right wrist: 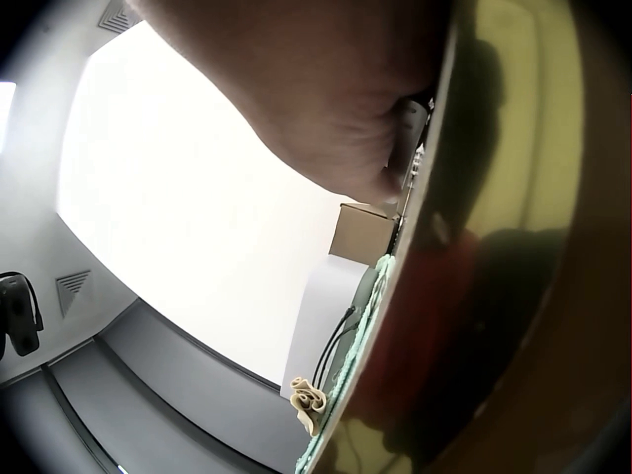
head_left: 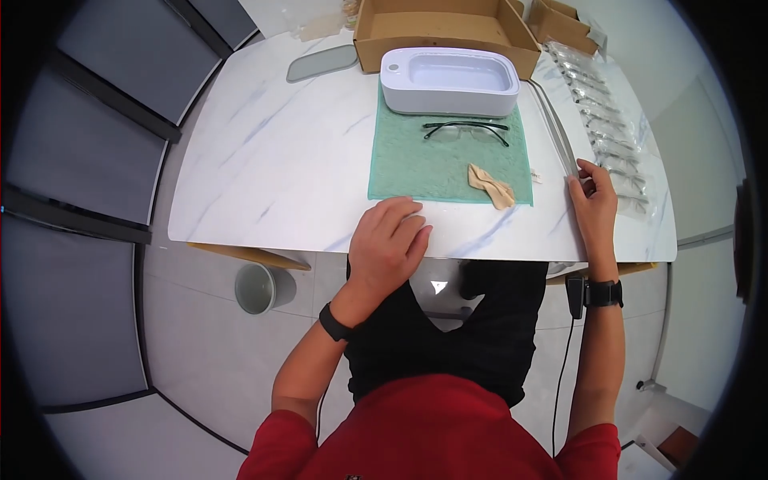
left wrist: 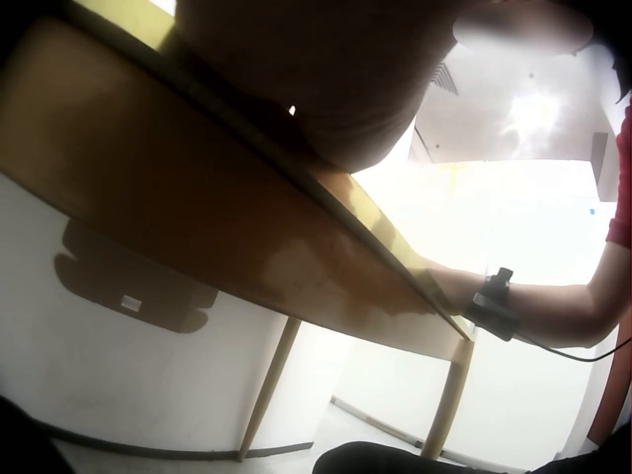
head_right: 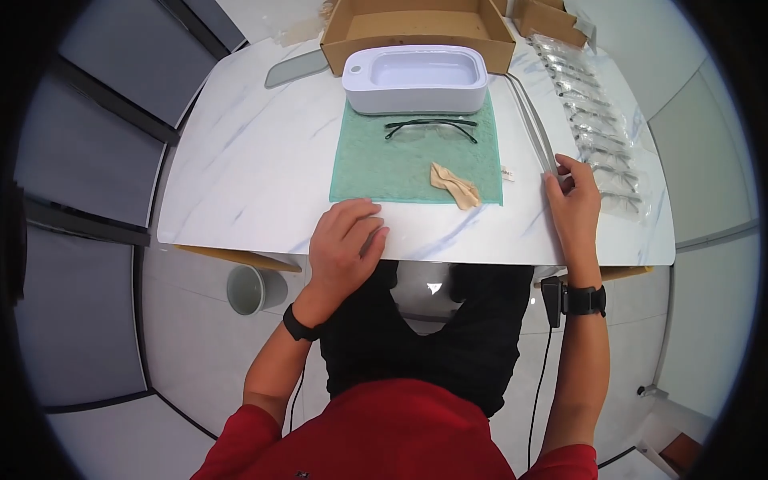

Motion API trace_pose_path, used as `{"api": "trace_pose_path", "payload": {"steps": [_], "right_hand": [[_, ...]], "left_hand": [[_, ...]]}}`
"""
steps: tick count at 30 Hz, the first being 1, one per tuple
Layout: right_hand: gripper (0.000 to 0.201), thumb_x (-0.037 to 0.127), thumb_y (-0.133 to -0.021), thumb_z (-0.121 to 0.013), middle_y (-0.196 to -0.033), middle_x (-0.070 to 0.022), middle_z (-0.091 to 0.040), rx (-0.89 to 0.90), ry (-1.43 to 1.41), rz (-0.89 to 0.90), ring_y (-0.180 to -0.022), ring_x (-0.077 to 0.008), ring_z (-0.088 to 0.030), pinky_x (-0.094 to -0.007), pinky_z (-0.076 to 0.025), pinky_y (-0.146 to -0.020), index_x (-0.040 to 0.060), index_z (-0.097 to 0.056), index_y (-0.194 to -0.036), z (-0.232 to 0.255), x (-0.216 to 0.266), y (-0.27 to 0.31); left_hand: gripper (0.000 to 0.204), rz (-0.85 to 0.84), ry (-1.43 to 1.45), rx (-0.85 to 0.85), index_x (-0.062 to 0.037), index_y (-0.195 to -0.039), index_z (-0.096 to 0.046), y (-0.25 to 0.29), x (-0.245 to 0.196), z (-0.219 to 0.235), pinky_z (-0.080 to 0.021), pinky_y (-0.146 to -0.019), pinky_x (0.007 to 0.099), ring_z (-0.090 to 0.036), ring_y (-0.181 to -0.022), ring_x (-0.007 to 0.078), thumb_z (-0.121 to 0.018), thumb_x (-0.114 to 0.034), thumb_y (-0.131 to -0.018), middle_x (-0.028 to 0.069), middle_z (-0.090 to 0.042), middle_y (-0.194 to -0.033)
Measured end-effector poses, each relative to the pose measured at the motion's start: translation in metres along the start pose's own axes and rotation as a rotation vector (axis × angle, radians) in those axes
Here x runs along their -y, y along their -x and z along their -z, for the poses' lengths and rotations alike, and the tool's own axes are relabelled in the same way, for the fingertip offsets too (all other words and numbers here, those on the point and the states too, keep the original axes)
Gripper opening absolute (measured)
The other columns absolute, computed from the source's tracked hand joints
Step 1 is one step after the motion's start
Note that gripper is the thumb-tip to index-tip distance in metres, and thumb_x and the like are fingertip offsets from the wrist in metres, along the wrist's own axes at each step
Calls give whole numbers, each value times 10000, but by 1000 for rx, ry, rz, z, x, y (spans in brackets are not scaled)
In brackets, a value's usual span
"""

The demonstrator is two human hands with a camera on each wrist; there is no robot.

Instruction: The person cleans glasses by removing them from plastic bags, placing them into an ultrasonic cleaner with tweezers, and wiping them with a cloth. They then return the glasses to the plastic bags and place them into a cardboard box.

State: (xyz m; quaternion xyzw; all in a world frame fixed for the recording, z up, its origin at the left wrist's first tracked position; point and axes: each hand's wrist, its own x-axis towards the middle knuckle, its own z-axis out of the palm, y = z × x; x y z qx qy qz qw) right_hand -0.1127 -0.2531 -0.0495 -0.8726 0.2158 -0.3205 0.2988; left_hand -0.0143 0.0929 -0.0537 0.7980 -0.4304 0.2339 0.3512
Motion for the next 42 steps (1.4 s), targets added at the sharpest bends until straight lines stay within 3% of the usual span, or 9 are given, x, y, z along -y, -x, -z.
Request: {"api": "trace_pose_path", "payload": {"steps": [8,17,29,32,35,38,42], "right_hand": [[324,60,-835,-729,-917,-82,-644,-23,-26,43,-688,-158,-555,-301,-492,-658,25,-680,-1153,2,1,0],[286,75,-821,-705,-946,-135,-660,-75,-47,61,-758,-275,-646,-364,-528,-718,50,-683,-1105,3,-1,4],[278,139,-824,-724,-995,-125,-647,-91,30,97,-751,-283,-649,-387,-536,-722,56,-686,-1086,2,-2,5],[283,131,-825,-733,-987,-122,-640,-93,-47,37,-781,-292,-641,-397,-535,-726,58,-686,-1095,7,8,5],[285,88,-824,-734,-982,-124,-635,-189,-114,152,-815,-301,-629,-399,-530,-728,40,-680,-1099,10,11,4],[288,39,-819,-732,-988,-133,-634,-224,-96,376,-830,-302,-619,-386,-520,-723,20,-671,-1100,23,24,17],[270,19,-771,-765,-888,-142,-648,36,-169,486,-766,-307,-642,-386,-524,-670,4,-699,-1032,54,59,79]], "left_hand": [[146,13,-13,22,-44,-869,-664,-2,-4,-1,-519,-813,390,-664,-997,301,-752,-19,-756,86,-679,-1016],[132,21,5,43,-40,-893,-671,-1,-8,-5,-507,-844,400,-653,-1007,312,-740,-38,-781,104,-678,-1035],[146,34,36,121,-22,-917,-665,-5,-13,0,-511,-853,397,-630,-1005,322,-731,-22,-786,115,-669,-1065],[150,43,40,128,-20,-922,-665,-5,-14,1,-509,-856,397,-627,-1006,324,-730,-23,-787,119,-666,-1070],[158,52,42,124,-20,-932,-665,-3,-14,0,-504,-866,402,-624,-1014,327,-729,-22,-787,121,-665,-1076],[176,52,38,120,-24,-952,-668,-1,-15,0,-499,-882,411,-622,-1036,335,-727,-18,-786,125,-665,-1084],[225,3,96,118,-46,-986,-682,16,-32,5,-497,-922,437,-619,-1098,339,-737,-12,-771,116,-667,-1094]]}}
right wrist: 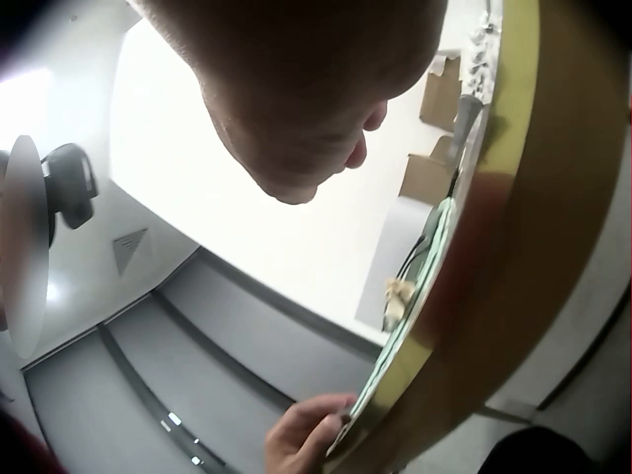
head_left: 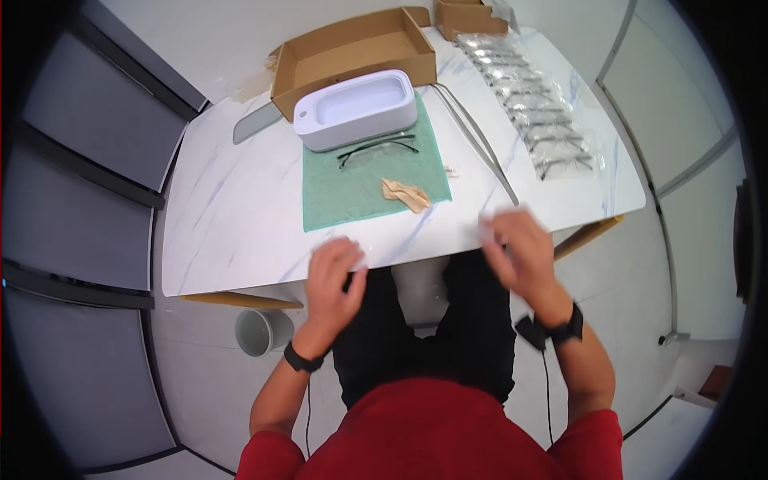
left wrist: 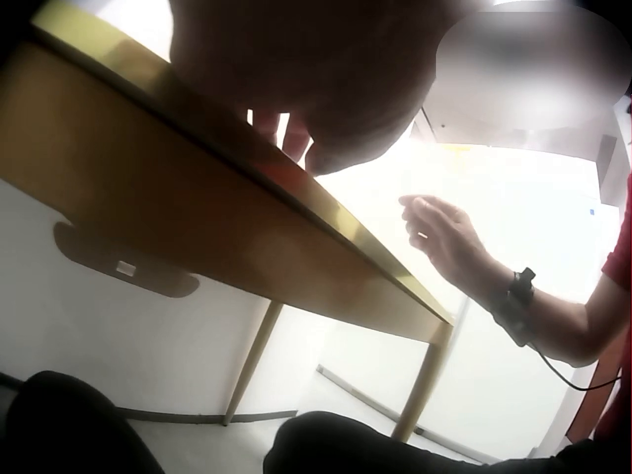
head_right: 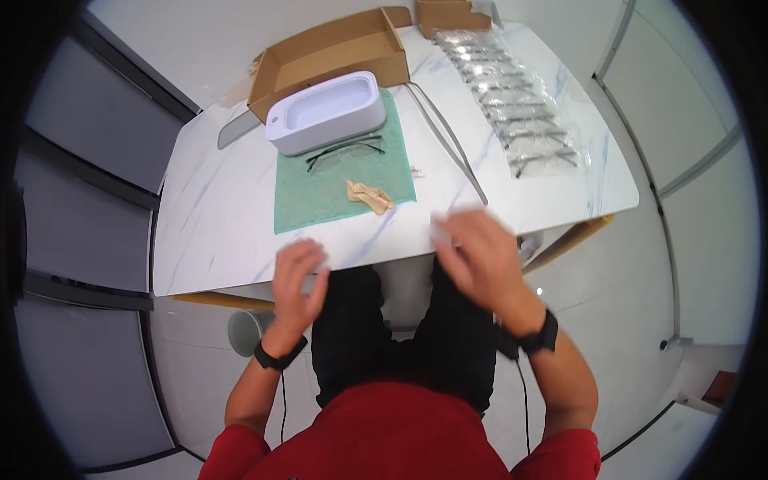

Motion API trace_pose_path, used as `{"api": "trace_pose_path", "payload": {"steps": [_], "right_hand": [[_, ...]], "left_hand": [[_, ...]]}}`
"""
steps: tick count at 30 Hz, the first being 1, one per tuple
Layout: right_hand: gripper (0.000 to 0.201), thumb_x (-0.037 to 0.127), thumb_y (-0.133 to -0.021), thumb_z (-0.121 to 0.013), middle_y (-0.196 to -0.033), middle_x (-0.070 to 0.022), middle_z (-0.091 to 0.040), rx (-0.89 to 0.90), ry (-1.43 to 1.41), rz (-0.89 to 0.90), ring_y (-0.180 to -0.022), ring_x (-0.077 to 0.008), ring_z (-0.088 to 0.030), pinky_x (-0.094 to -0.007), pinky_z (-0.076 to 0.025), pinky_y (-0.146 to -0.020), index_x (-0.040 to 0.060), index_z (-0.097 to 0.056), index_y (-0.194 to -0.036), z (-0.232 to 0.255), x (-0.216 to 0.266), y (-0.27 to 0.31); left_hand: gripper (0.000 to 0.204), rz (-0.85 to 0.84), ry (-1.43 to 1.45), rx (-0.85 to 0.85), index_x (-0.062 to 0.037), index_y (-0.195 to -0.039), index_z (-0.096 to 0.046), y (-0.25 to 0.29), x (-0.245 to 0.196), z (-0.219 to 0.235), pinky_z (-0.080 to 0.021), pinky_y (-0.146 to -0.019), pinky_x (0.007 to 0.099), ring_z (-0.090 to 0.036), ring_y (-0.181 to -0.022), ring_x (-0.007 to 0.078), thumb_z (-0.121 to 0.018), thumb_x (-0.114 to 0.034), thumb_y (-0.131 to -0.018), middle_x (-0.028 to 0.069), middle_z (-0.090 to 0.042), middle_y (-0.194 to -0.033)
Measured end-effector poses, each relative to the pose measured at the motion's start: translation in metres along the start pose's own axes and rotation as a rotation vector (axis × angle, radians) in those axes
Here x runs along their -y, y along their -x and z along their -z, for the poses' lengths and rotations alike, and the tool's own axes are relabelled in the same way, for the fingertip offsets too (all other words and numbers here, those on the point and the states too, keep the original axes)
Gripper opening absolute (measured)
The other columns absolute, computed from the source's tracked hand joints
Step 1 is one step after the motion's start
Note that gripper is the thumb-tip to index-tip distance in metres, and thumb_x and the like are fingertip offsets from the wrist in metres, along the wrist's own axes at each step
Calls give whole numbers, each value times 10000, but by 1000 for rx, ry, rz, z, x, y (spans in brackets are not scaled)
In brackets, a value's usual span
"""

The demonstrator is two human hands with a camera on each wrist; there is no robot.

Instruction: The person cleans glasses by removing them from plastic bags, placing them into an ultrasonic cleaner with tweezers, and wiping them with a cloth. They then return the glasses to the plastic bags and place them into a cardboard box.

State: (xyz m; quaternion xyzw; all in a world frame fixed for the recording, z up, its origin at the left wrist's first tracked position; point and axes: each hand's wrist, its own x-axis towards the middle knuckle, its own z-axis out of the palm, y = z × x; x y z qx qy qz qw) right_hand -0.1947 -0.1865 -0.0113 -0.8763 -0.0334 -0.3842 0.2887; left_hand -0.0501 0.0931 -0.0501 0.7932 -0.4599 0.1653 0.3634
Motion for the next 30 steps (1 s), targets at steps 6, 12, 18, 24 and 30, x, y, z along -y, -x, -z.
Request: {"api": "trace_pose_path", "payload": {"steps": [6,12,18,24,30], "right_hand": [[282,71,-780,-788,-932,-123,-646,193,-9,-303,-832,-324,-645,-396,-536,-717,25,-693,-1041,-16,4,105],[662,232,-799,-812,-1283,-228,-517,461,166,-544,-1174,-414,-519,-482,-463,-992,-29,-521,-1334,-56,-20,169],[1052,424,-775,-815,-1414,-378,-331,682,274,-624,-1298,-552,-380,-550,-402,-1073,-128,-244,-1465,-101,-39,162],[1000,495,-789,-783,-1423,-372,-361,791,388,-620,-1304,-561,-376,-591,-411,-1046,-109,-327,-1442,-127,-48,147],[638,391,-833,-764,-1300,-208,-601,686,302,-254,-1196,-381,-579,-495,-463,-1023,23,-581,-1322,-131,-72,121]], "left_hand": [[211,-172,28,114,-61,-931,-696,37,-17,-6,-532,-860,408,-630,-1150,312,-767,-28,-735,59,-681,-1042],[195,-213,35,135,-63,-910,-698,45,-1,3,-557,-803,389,-641,-1141,296,-767,-29,-732,39,-689,-993],[252,-24,89,257,-49,-1007,-688,57,11,-4,-535,-893,402,-613,-1159,304,-764,-96,-772,90,-670,-1085],[679,274,18,653,-12,-1375,-500,78,51,-41,-396,-1081,498,-463,-1317,437,-746,-343,-835,261,-510,-1379],[828,375,124,893,-16,-1454,-424,87,80,-62,-341,-1142,482,-412,-1371,445,-743,-450,-825,283,-451,-1456]]}}
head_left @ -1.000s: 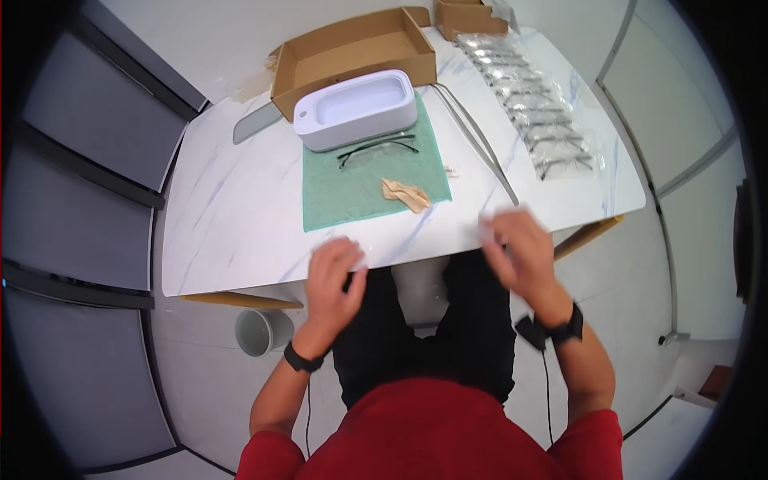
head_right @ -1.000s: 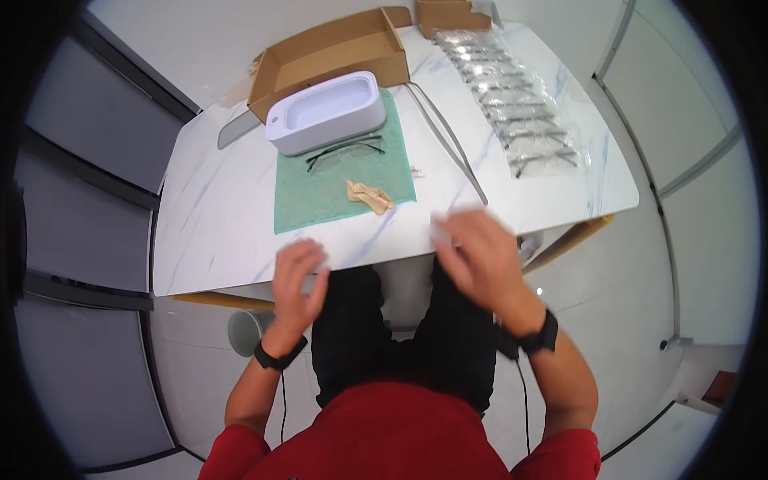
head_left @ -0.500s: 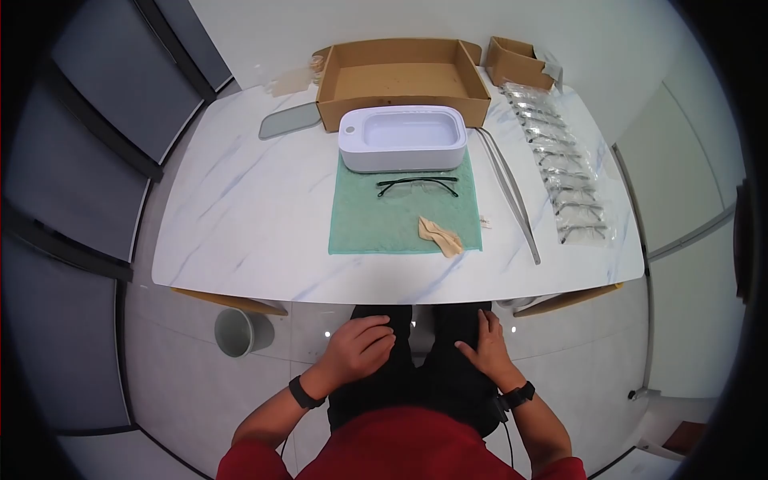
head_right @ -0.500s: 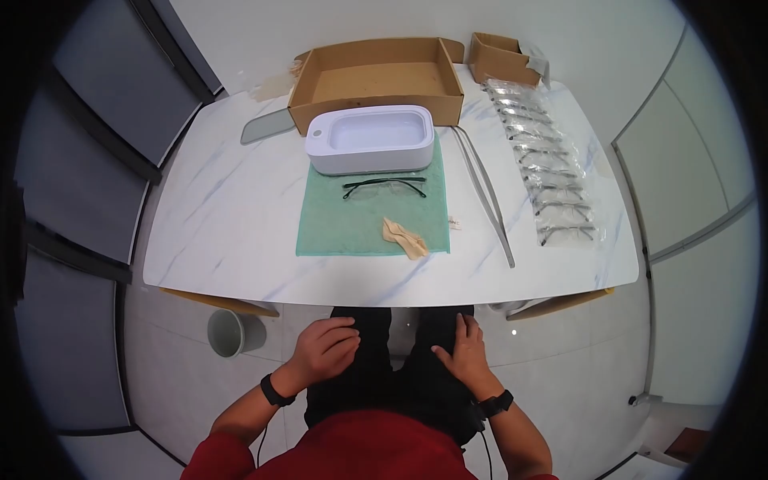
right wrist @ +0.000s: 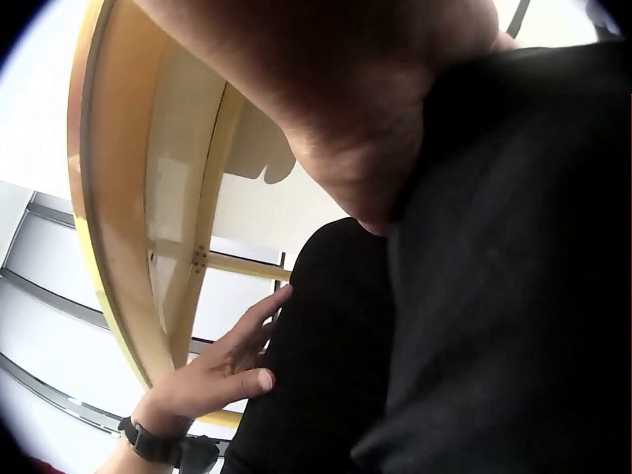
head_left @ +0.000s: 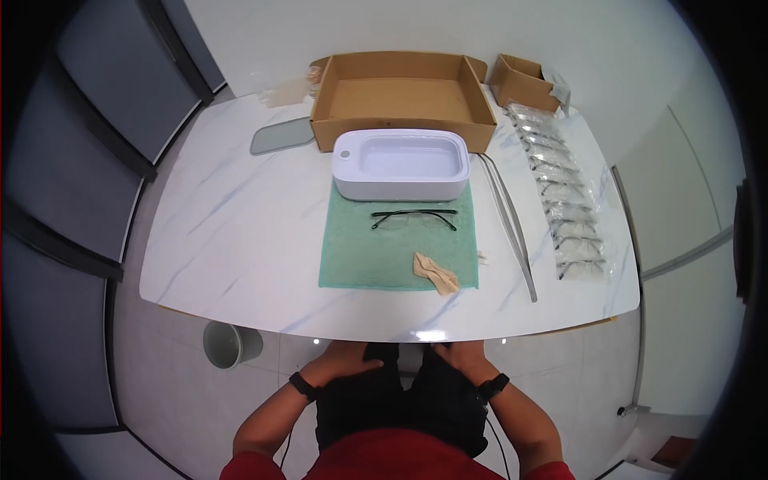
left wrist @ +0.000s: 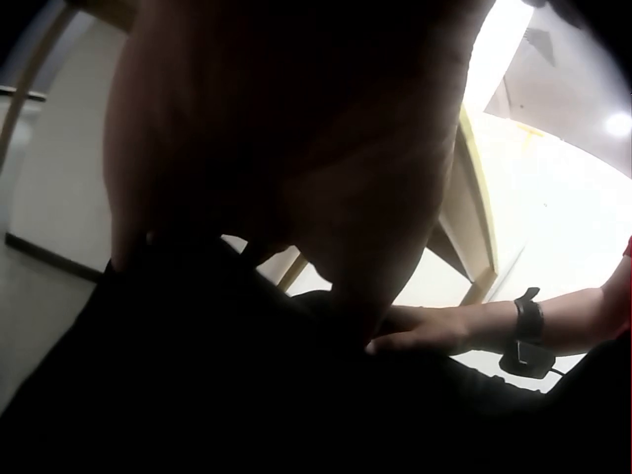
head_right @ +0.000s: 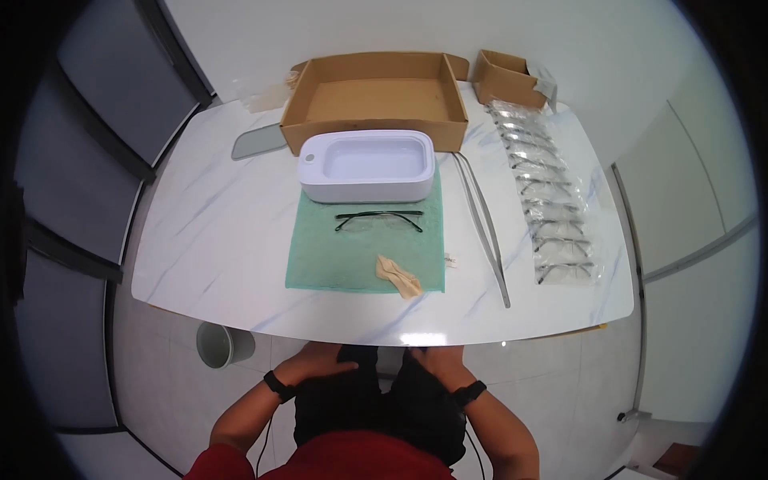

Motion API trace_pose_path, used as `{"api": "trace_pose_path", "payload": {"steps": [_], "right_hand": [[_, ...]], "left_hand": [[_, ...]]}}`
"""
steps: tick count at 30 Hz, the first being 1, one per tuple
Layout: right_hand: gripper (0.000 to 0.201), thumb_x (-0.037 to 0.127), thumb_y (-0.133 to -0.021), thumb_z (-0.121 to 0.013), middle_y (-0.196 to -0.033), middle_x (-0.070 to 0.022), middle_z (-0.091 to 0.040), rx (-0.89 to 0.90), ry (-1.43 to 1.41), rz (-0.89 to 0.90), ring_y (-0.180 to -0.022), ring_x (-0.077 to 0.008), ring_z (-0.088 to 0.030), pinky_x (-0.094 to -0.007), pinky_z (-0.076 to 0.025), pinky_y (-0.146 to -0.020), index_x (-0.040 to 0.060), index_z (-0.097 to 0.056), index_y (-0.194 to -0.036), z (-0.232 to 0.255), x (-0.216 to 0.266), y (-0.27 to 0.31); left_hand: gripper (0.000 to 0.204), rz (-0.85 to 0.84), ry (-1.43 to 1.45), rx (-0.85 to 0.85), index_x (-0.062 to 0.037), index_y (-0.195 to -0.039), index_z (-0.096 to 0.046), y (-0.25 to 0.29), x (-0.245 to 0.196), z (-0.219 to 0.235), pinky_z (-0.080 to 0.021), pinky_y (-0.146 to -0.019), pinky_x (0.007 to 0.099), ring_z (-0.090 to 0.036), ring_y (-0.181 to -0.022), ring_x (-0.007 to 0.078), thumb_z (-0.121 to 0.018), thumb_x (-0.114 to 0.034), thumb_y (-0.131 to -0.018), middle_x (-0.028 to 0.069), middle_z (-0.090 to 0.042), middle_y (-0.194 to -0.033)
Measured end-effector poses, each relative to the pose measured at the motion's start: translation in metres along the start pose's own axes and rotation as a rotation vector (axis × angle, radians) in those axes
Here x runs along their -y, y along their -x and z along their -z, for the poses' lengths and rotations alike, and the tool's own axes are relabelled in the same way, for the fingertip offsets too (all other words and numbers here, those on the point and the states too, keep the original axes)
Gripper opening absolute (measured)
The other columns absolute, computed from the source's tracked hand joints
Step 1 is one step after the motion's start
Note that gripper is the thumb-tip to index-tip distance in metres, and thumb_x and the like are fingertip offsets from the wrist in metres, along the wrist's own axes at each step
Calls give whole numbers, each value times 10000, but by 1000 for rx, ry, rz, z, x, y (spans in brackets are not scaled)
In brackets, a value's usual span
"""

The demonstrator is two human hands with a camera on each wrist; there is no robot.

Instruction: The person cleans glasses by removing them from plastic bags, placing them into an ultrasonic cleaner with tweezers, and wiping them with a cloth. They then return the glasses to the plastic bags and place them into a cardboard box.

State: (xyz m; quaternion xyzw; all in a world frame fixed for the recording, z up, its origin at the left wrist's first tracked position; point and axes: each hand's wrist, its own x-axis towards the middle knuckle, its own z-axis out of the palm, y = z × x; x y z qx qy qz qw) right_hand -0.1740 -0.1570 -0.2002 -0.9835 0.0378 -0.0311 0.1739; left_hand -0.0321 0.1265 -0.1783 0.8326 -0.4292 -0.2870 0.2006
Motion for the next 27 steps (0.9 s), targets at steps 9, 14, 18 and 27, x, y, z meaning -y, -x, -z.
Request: {"api": "trace_pose_path", "payload": {"steps": [9,14,18,27], "right_hand": [[437,264,-946,-608,-1315,-188,-614,50,-463,-22,-1217,-379,-578,-475,-443,-1058,35,-598,-1318,-33,-58,-13],[433,270,-946,-604,-1315,-189,-613,73,-249,-30,-1214,-379,-579,-481,-442,-1055,39,-604,-1312,-39,-77,5],[430,274,-946,-600,-1315,-189,-613,74,-135,-44,-1212,-380,-580,-486,-442,-1053,41,-609,-1307,-41,-98,22],[425,284,-945,-593,-1315,-191,-613,17,42,-24,-1207,-380,-581,-497,-440,-1047,47,-621,-1296,-49,-131,35]], "left_hand": [[823,15,67,148,-15,-1455,-431,-26,-10,4,-347,-1138,455,-431,-1364,421,-730,-470,-838,263,-464,-1459],[614,-31,21,30,-38,-1367,-549,-39,-20,11,-410,-1085,456,-512,-1293,387,-699,-392,-889,211,-565,-1380],[608,-38,-31,-106,-38,-1364,-551,-47,-8,16,-411,-1084,456,-514,-1290,386,-697,-390,-891,210,-567,-1377],[594,105,-140,-368,-39,-1359,-556,-43,63,8,-413,-1081,456,-518,-1285,385,-692,-384,-895,209,-572,-1371]]}}
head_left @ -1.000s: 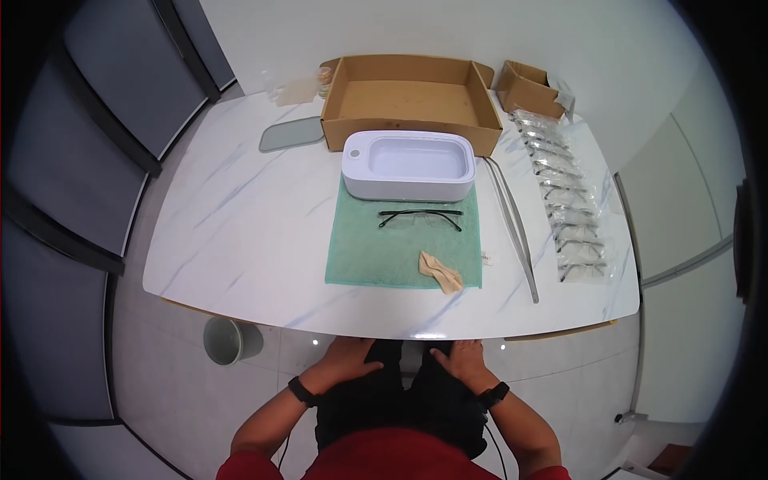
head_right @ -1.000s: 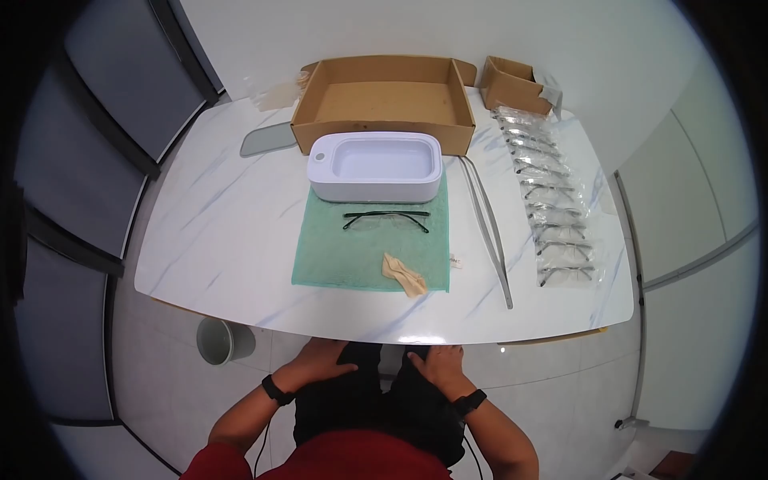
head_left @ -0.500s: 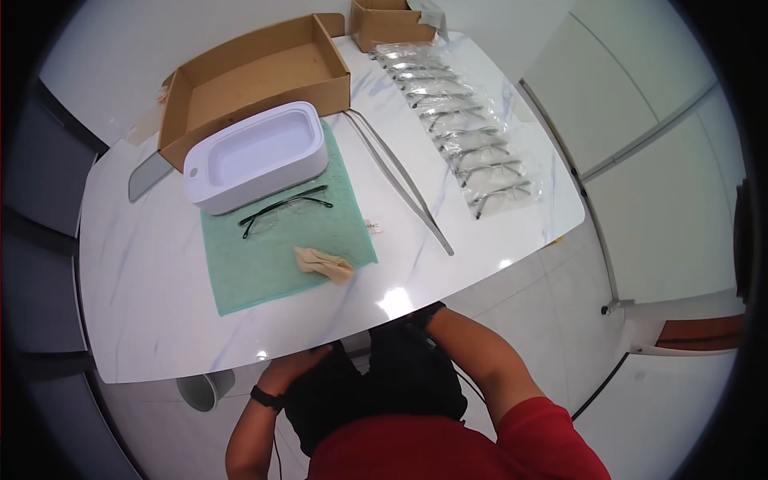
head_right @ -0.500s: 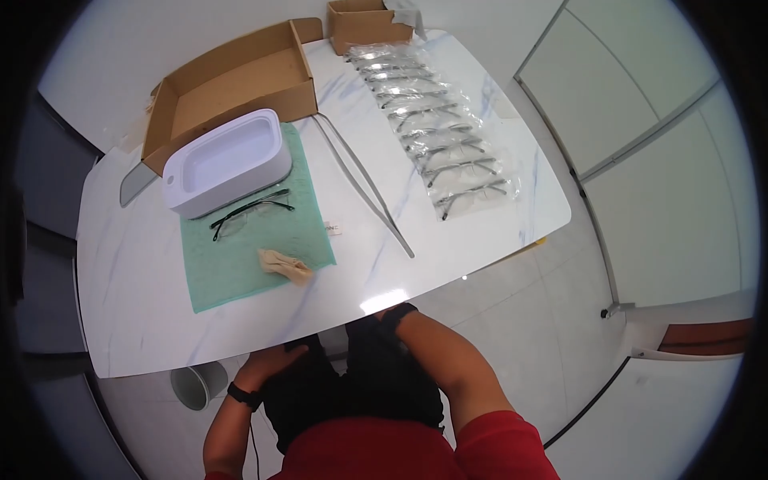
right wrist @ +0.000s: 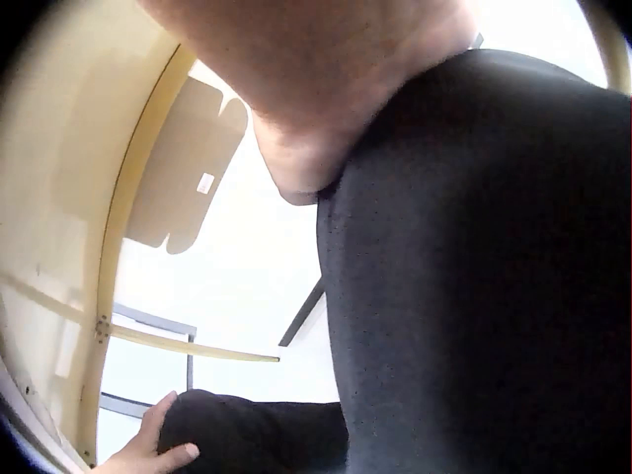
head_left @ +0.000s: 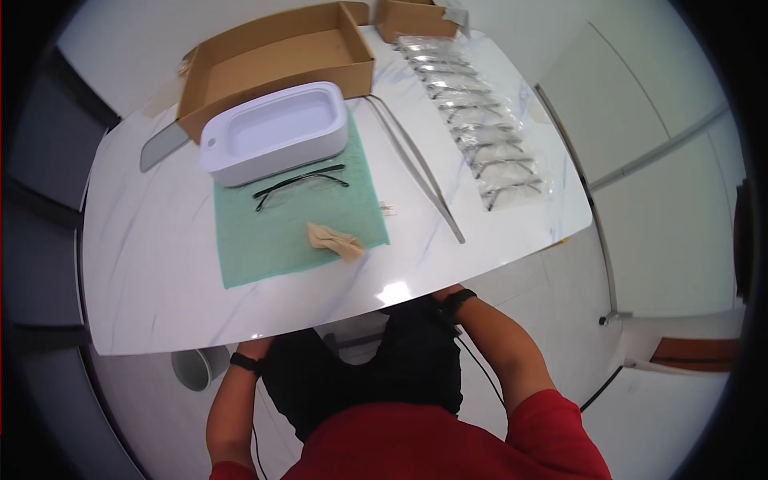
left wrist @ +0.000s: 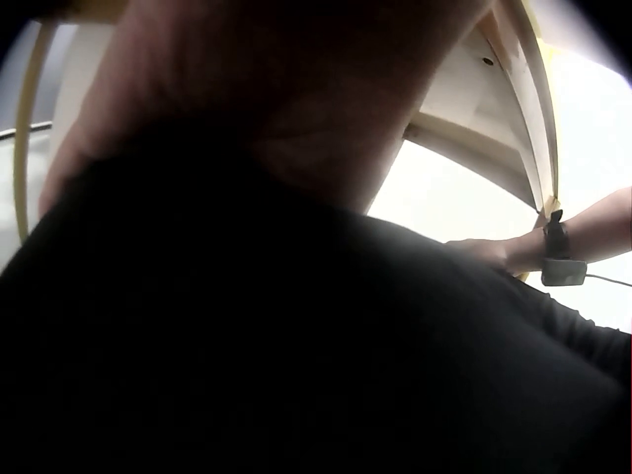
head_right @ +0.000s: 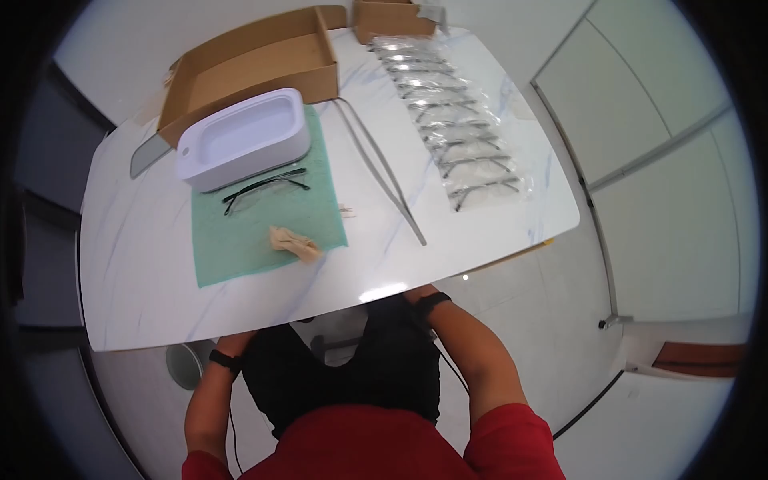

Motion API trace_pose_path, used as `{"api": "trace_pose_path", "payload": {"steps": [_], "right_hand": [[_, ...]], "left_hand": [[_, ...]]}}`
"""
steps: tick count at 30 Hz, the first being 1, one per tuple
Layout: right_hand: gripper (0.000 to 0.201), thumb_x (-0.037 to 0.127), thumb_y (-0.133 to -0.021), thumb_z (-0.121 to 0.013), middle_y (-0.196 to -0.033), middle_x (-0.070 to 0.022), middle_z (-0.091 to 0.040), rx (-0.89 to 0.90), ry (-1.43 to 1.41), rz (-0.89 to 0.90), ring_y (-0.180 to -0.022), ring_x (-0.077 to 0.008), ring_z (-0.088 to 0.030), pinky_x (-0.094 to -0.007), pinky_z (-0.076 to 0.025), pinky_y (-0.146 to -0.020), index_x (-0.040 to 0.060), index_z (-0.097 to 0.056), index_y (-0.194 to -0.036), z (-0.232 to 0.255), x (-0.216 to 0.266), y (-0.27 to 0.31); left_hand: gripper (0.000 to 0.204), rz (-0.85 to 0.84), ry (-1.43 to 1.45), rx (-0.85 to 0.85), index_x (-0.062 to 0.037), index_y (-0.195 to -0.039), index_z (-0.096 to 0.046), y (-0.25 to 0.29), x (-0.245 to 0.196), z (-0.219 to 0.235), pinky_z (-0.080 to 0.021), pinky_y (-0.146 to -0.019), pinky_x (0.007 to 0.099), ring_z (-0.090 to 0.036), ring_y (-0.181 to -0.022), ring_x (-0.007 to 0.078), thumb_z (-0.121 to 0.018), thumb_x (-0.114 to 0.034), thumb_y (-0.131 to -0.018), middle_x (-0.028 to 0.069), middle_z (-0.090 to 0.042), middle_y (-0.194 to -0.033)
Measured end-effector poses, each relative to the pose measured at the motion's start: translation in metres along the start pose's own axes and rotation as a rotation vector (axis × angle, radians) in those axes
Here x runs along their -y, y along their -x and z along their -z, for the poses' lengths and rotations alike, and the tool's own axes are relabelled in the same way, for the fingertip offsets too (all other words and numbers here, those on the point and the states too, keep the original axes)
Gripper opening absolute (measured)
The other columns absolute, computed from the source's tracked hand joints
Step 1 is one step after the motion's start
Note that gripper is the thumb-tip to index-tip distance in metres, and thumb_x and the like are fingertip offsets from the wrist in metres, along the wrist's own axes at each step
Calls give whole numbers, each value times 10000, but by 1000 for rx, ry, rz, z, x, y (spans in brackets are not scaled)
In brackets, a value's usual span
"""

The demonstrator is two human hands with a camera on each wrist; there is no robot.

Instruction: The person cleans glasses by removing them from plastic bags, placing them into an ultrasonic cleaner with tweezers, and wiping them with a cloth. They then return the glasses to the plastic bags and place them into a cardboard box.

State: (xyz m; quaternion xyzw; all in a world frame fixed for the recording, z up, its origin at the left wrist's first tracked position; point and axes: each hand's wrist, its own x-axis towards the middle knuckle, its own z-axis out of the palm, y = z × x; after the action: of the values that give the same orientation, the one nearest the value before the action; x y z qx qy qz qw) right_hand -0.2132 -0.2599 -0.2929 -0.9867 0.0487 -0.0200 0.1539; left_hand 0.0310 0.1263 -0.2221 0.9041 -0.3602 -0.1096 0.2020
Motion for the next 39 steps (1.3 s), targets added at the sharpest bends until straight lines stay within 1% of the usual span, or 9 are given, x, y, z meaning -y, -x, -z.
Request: {"api": "trace_pose_path", "payload": {"steps": [4,6,10,13,14,16,22,30,39], "right_hand": [[423,289,-945,-590,-1316,-191,-613,-162,46,85,-1205,-381,-582,-501,-440,-1045,50,-626,-1291,-23,2,-5],[422,291,-945,-588,-1316,-191,-613,-128,38,42,-1203,-381,-582,-504,-439,-1044,51,-628,-1289,-20,9,-3],[414,325,-928,-591,-1293,-193,-627,13,5,-125,-1185,-395,-585,-543,-433,-1020,73,-659,-1249,23,54,-8],[484,364,-892,-620,-1233,-190,-652,-106,244,-64,-1165,-413,-584,-520,-429,-1018,72,-642,-1277,41,75,3],[463,355,-899,-615,-1237,-193,-652,-90,261,-58,-1163,-409,-589,-523,-440,-1003,75,-648,-1266,41,75,4],[422,338,-913,-604,-1246,-197,-651,-60,287,-51,-1158,-401,-598,-527,-462,-974,83,-662,-1245,41,64,4],[418,340,-918,-596,-1255,-201,-646,221,49,-144,-1158,-399,-598,-510,-468,-971,83,-664,-1240,56,38,-17],[435,357,-915,-600,-1252,-204,-645,301,0,-176,-1165,-407,-590,-519,-451,-991,80,-659,-1245,51,-9,-41],[456,377,-912,-604,-1248,-206,-644,340,-14,-227,-1174,-417,-581,-530,-433,-1013,77,-653,-1251,46,-34,-40]], "left_hand": [[588,48,20,-46,-40,-1357,-558,9,18,-7,-414,-1079,456,-520,-1283,385,-690,-381,-897,208,-574,-1368],[584,73,37,-66,-40,-1356,-559,15,25,-10,-415,-1079,456,-521,-1281,384,-689,-380,-898,207,-575,-1367],[578,95,82,-82,-41,-1353,-561,18,32,-14,-416,-1077,456,-523,-1279,384,-687,-377,-900,207,-577,-1364],[574,102,113,-92,-41,-1352,-563,16,40,-11,-417,-1076,456,-524,-1277,383,-685,-376,-902,206,-579,-1362],[572,101,121,-93,-41,-1351,-563,16,42,-9,-417,-1076,456,-525,-1277,383,-685,-375,-902,206,-580,-1361],[569,102,137,-98,-42,-1350,-564,16,46,-6,-418,-1075,456,-525,-1275,383,-684,-374,-903,206,-581,-1360],[560,95,169,-96,-42,-1347,-568,17,51,-3,-419,-1073,456,-528,-1272,382,-680,-370,-906,205,-584,-1356],[548,101,192,-116,-43,-1342,-572,19,47,-7,-422,-1071,456,-532,-1267,381,-676,-365,-910,203,-588,-1351],[534,122,220,-153,-45,-1337,-577,24,53,-11,-424,-1068,456,-536,-1262,380,-671,-359,-915,202,-593,-1344]]}}
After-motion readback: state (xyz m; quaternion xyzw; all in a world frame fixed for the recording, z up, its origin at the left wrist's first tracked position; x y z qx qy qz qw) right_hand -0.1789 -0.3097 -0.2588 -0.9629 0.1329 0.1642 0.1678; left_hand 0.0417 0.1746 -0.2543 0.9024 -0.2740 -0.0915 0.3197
